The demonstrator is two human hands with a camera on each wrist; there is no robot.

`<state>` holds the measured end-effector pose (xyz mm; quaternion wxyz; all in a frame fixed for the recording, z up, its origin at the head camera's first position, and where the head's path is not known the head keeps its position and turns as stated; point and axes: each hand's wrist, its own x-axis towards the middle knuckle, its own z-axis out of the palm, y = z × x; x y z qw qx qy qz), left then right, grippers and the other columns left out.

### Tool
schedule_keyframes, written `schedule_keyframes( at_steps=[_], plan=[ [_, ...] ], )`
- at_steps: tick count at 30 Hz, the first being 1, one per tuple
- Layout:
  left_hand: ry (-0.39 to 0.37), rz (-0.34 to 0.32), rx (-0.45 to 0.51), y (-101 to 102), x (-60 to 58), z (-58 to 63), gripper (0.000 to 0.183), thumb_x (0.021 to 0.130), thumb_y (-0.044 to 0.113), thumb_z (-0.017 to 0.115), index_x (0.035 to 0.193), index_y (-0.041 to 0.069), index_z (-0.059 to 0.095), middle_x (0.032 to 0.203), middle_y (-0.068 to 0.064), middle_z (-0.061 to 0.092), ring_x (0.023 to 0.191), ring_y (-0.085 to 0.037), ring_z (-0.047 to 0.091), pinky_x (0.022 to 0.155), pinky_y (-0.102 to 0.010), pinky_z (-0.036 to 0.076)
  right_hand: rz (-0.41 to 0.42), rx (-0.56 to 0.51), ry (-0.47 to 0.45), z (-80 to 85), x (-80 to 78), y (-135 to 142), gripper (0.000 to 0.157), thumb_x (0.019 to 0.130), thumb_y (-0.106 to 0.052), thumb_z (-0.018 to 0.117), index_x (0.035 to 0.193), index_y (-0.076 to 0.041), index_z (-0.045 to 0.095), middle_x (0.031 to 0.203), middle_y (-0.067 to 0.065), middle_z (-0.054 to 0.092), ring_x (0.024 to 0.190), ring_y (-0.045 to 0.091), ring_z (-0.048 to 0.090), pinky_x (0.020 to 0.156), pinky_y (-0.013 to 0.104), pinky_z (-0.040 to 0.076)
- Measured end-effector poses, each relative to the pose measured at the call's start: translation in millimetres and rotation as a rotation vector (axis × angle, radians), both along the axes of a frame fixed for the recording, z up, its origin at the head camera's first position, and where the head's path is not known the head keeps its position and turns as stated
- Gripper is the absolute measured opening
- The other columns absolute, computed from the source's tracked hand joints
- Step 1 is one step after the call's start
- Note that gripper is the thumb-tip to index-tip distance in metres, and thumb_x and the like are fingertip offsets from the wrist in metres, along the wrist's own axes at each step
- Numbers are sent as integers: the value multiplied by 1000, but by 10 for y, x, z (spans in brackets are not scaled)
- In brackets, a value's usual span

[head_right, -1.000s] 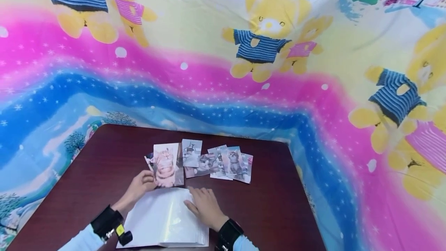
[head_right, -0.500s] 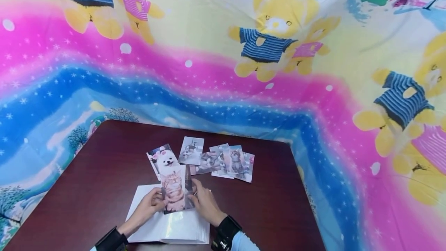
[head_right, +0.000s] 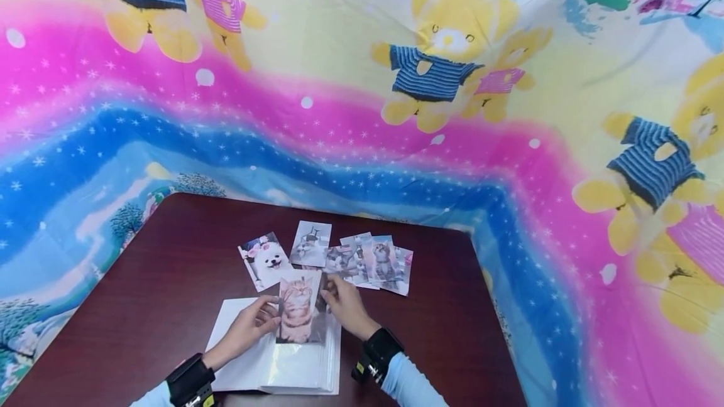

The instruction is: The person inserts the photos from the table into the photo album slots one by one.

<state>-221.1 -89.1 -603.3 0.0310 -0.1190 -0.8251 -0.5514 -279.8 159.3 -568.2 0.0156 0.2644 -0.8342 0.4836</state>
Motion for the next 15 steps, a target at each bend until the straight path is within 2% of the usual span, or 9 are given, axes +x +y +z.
schedule_keyframes(
  at_steps=[3,5,8,10,12,15],
  plan=[
    [100,58,-146,2,3,-17,33,82,-1,77,111,5,62,87,1,57,76,-9,55,68,-29,48,-15,-7,-17,77,-128,48,16,97,1,60,113,3,56,90,12,61,61,30,63,54,35,56],
    [211,53,-275,-5,12,-37,32,79,1,80,106,8,64,88,2,54,79,-11,53,69,-30,46,-30,-14,-18,98,-215,68,16,97,2,59,112,3,55,89,14,61,60,33,63,54,38,57],
    [400,-17,-450,-14,31,-73,29,76,8,84,99,12,67,89,4,51,83,-12,49,68,-31,43,-34,-16,-19,108,-335,72,24,98,2,57,122,3,51,90,15,60,62,35,62,56,39,56],
    [507,-86,-526,-10,32,-94,27,76,14,85,97,15,68,92,4,51,84,-13,49,69,-31,42,-23,-23,-14,107,-405,55,37,98,3,55,134,1,45,92,16,58,65,38,61,59,42,57],
    [585,-155,-580,0,19,-108,26,78,19,84,98,16,68,99,1,55,90,-16,53,73,-34,44,-17,-14,-6,114,-471,25,51,100,3,53,146,-7,36,95,15,55,68,38,61,60,41,57],
    [657,-245,-642,12,-24,-112,30,79,25,82,104,15,69,116,-10,61,107,-26,57,86,-42,47,-13,14,23,125,-561,-39,63,100,4,51,154,-17,27,96,12,52,69,37,61,61,39,57]
  ],
)
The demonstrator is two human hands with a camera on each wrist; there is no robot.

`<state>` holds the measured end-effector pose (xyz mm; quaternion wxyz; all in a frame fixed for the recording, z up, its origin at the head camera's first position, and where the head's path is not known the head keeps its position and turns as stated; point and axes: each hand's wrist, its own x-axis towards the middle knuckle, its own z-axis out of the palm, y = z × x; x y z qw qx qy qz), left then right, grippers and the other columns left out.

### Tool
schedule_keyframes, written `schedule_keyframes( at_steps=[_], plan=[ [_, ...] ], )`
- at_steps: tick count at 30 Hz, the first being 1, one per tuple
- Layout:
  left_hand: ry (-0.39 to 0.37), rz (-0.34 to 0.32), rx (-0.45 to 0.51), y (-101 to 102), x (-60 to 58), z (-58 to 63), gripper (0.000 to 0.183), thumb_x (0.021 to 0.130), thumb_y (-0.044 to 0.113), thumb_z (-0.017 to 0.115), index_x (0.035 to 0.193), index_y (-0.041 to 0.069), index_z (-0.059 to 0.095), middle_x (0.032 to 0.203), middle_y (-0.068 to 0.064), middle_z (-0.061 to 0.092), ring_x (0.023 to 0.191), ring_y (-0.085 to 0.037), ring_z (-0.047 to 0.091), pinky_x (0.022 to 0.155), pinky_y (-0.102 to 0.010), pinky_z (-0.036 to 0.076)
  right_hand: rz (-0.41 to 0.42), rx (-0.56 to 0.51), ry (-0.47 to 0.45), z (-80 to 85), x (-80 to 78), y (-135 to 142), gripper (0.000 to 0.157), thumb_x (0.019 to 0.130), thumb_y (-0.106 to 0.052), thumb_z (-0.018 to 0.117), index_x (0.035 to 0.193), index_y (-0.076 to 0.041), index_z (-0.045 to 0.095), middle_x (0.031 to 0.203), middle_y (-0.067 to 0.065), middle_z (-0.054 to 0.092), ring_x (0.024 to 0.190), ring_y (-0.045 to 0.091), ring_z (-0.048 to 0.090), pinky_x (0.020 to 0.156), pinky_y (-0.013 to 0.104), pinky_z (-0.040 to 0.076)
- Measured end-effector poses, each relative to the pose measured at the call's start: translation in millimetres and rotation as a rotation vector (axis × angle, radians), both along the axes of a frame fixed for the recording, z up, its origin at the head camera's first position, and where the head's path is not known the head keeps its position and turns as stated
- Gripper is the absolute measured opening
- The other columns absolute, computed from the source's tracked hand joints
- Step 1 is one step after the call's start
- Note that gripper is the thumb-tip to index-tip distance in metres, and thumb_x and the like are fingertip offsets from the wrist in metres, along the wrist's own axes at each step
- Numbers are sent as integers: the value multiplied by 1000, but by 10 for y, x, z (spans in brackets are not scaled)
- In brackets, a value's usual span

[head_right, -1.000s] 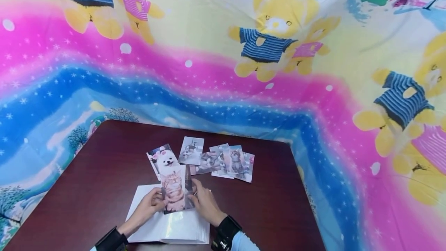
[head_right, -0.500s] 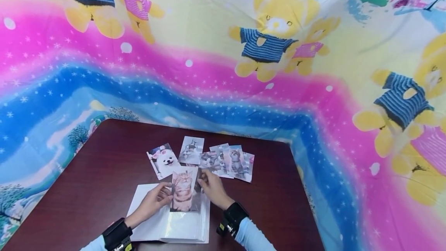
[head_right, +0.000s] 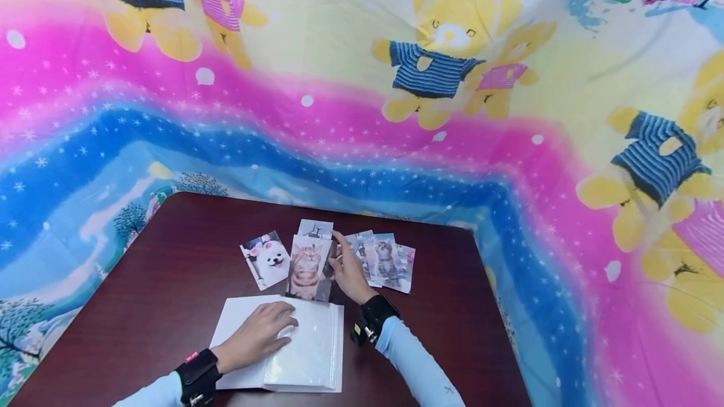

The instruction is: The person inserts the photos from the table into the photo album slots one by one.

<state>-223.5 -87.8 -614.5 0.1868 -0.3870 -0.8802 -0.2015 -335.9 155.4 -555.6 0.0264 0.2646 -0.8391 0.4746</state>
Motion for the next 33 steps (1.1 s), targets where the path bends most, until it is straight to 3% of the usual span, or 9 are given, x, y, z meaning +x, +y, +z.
schedule_keyframes(
  at_steps=[5,8,11,15,18,27,33],
  plan=[
    [-27,-69,-122,-8,-84,23,44,82,30,78,119,9,67,136,-28,52,128,-43,49,103,-56,40,6,36,0,16,-112,-87,57,102,3,47,153,-15,31,97,10,50,68,29,63,61,35,57],
    [-91,-82,-187,-8,-92,44,43,88,32,73,123,8,66,139,-31,48,131,-44,45,106,-57,36,-2,20,-3,1,-135,-126,54,102,4,47,152,-10,32,96,12,51,70,28,63,61,34,57],
    [-129,-74,-224,-3,-73,76,41,91,32,70,124,8,66,140,-30,48,133,-43,44,108,-56,35,13,-34,-22,85,-69,-185,54,100,10,46,150,-2,31,96,23,51,73,37,61,62,42,58],
    [-97,-63,-220,2,-60,89,39,90,32,71,121,8,67,137,-28,51,131,-42,46,106,-57,36,45,-92,-86,242,59,-240,53,97,16,44,148,8,29,98,37,47,76,50,58,64,52,56],
    [-59,-55,-219,5,-61,65,38,89,33,72,119,9,68,135,-27,53,129,-42,48,105,-57,38,44,-116,-141,254,90,-241,53,98,16,42,148,7,27,101,40,46,77,52,58,67,53,57],
    [11,-42,-202,-6,-75,-22,37,87,35,74,115,12,70,132,-24,54,125,-41,49,101,-57,41,26,-222,-254,12,63,-179,54,98,18,38,148,6,23,103,32,40,79,52,53,67,52,57],
    [-27,-32,-210,-17,-67,-3,37,88,36,73,117,12,69,134,-25,53,128,-41,47,102,-58,39,21,-261,-357,-137,28,-32,58,98,18,37,151,3,19,105,36,39,80,58,50,70,58,56]
  ],
)
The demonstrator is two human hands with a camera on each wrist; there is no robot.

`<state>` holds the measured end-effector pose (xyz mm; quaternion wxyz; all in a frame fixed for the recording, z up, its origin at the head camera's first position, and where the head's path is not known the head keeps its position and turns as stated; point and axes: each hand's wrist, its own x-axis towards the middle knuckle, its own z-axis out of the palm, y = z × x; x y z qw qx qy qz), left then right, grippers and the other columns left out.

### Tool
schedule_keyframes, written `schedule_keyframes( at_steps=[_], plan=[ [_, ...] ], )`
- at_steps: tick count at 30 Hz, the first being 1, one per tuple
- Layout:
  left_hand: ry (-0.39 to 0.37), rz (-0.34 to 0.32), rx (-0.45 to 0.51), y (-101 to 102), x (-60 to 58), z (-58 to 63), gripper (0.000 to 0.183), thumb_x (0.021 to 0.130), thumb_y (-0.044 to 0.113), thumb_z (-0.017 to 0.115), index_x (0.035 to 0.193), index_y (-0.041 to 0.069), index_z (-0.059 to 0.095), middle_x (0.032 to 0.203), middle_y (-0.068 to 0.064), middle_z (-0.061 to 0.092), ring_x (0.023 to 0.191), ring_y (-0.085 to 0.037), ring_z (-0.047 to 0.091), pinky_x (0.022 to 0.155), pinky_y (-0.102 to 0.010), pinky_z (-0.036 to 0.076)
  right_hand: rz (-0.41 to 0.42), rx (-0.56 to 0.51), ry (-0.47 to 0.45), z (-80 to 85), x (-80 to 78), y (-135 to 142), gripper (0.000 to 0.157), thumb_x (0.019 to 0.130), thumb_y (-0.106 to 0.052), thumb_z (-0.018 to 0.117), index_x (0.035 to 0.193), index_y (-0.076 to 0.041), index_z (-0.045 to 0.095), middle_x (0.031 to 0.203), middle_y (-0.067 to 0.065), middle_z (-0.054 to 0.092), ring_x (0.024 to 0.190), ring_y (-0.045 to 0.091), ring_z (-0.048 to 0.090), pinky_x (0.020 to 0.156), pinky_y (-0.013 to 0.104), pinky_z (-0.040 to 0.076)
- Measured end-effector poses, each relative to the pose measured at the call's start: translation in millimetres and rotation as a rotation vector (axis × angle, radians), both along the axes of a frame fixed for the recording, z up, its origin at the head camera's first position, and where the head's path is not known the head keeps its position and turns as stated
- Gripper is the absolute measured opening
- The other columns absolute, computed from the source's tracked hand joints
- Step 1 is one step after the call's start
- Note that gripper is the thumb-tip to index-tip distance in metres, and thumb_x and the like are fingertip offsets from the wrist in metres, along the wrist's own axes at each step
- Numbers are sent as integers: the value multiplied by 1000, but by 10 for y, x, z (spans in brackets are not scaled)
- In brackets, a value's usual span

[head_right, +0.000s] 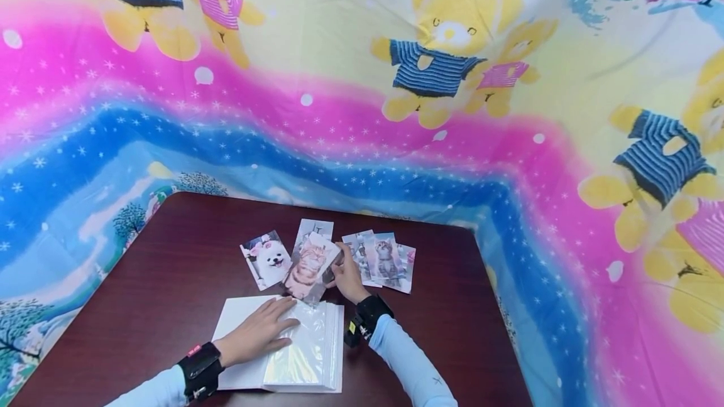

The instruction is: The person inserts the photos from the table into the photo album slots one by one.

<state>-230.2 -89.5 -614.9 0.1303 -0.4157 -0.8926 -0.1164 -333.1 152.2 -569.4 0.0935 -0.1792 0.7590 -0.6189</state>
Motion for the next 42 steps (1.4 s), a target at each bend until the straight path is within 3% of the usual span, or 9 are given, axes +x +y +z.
schedule_keyframes(
  at_steps=[5,11,17,22,27,34,37,38,42],
  plan=[
    [-64,3,-8,3,1,41,38,89,34,71,119,11,69,140,-26,50,132,-41,45,104,-60,37,36,96,63,-206,-97,142,58,100,16,37,152,1,17,102,32,41,71,52,51,65,58,55],
    [-99,-1,-1,-12,3,45,40,91,34,70,123,10,67,144,-28,46,135,-42,42,106,-60,35,23,196,138,-303,-177,177,55,101,12,41,151,-3,26,102,24,45,68,40,55,62,55,55],
    [-145,-3,6,-15,17,30,42,94,35,65,127,9,65,146,-27,43,137,-41,39,108,-59,32,-60,70,-2,-400,-157,154,59,99,14,41,151,-8,24,99,21,44,69,26,56,64,50,58],
    [-178,14,-6,-24,27,27,43,98,35,61,131,9,62,149,-27,40,139,-40,35,110,-58,29,-97,-7,-115,-421,-101,171,62,99,15,40,153,-6,18,99,28,44,70,39,56,71,59,55],
    [-187,16,6,-50,33,43,43,99,34,60,133,8,61,150,-26,39,140,-40,35,111,-59,28,-84,-27,-100,-223,-4,194,61,98,18,39,152,0,18,101,35,40,77,58,51,74,68,49],
    [-156,8,22,-77,41,43,42,99,33,60,133,8,61,150,-26,39,139,-39,36,110,-60,29,4,46,-7,-37,78,178,57,98,17,40,150,5,20,107,40,39,76,56,54,72,63,52],
    [-150,13,28,-69,47,38,42,100,33,59,133,8,61,149,-26,40,139,-39,37,110,-59,29,-5,43,-5,-40,51,193,57,98,17,40,151,5,21,106,38,41,77,56,54,72,65,51],
    [-146,14,33,-66,50,38,42,100,33,58,134,8,61,149,-26,40,139,-39,37,110,-59,30,-18,51,-7,-82,23,198,57,98,16,40,151,3,22,105,36,42,76,51,56,72,64,52],
    [-115,18,45,-62,57,31,43,99,32,60,134,7,61,148,-26,42,137,-40,38,108,-60,32,-29,7,-59,-207,-34,177,60,97,18,40,152,1,21,103,34,42,75,54,54,72,66,51]
  ],
)
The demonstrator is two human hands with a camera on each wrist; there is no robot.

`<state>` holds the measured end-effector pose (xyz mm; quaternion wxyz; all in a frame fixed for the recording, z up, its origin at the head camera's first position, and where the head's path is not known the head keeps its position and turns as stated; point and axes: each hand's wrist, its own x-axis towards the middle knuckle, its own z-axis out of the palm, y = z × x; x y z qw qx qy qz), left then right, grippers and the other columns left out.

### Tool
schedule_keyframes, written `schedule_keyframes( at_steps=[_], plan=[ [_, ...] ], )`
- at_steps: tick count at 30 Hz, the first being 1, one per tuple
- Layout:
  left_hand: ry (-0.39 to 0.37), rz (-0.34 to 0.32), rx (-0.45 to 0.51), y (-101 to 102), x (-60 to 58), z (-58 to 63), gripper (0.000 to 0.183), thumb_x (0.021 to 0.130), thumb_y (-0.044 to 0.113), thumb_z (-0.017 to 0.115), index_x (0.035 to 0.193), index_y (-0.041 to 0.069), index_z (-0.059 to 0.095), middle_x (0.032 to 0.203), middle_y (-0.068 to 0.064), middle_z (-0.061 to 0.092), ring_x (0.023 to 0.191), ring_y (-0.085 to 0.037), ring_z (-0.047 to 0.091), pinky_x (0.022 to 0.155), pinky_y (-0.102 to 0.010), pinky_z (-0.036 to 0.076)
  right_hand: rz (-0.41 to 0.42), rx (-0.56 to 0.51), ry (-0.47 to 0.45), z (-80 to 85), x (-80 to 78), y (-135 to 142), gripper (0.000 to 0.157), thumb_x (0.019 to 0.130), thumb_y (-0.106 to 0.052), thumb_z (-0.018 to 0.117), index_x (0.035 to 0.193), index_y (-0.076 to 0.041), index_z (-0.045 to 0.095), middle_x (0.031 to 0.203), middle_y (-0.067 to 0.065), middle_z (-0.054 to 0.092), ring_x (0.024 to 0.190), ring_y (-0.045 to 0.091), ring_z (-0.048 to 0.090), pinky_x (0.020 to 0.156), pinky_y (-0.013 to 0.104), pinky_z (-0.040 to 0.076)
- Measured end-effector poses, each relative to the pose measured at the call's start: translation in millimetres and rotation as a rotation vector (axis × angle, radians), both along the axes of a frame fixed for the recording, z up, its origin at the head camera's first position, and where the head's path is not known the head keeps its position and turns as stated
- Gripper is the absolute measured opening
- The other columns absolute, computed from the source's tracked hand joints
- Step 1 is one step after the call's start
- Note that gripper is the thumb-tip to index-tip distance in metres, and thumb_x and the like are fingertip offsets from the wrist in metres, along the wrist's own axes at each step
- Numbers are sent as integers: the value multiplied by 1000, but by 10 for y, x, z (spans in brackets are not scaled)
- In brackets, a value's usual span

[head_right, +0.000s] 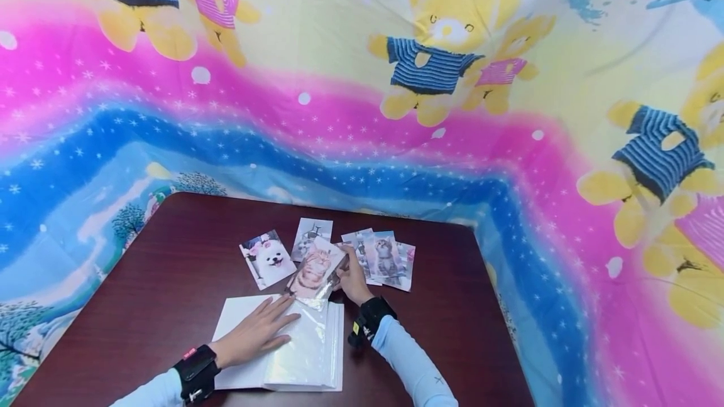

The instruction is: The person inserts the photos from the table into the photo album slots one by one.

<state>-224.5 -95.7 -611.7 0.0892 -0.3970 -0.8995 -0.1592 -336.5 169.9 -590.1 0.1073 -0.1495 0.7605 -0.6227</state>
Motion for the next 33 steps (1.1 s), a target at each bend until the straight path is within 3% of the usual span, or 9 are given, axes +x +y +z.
schedule_keyframes(
  at_steps=[4,7,12,17,24,31,33],
  plan=[
    [35,1,7,-5,-4,-28,43,98,31,62,134,7,61,147,-27,43,137,-40,39,107,-60,34,26,3,-26,-165,-19,-25,61,98,18,40,152,1,18,101,32,42,73,55,55,69,60,55],
    [45,5,9,-9,-11,-52,43,98,32,61,134,8,60,147,-26,43,137,-40,39,107,-60,33,31,81,40,-209,-18,-4,59,99,16,41,151,0,21,98,28,45,67,45,59,64,52,57],
    [34,10,11,-7,-14,-64,43,99,33,59,134,8,60,149,-25,41,138,-40,38,108,-60,31,48,183,185,-165,-70,38,57,99,15,42,151,-1,26,99,22,47,64,34,59,61,50,57],
    [32,5,22,-2,4,-55,43,99,33,59,134,7,60,148,-24,43,137,-40,39,108,-60,31,156,251,270,-70,-117,-15,56,99,13,45,151,-3,31,99,20,50,71,33,58,61,48,56],
    [13,-23,8,-50,90,-26,49,98,41,59,135,9,59,149,-22,42,139,-39,36,107,-62,31,203,300,202,30,-78,-90,53,101,5,46,151,-8,36,102,19,52,77,34,60,63,46,58],
    [-34,-91,6,-134,258,-10,62,94,60,55,137,15,58,150,-19,42,139,-38,36,104,-65,33,269,256,88,212,85,-117,48,103,2,46,149,1,35,107,30,53,86,50,57,67,58,54],
    [-43,-110,5,-136,300,-12,65,92,63,55,138,17,57,150,-19,41,139,-39,35,103,-65,33,274,267,78,284,144,-112,48,103,0,48,149,2,34,112,29,52,89,49,58,68,53,55]
  ],
)
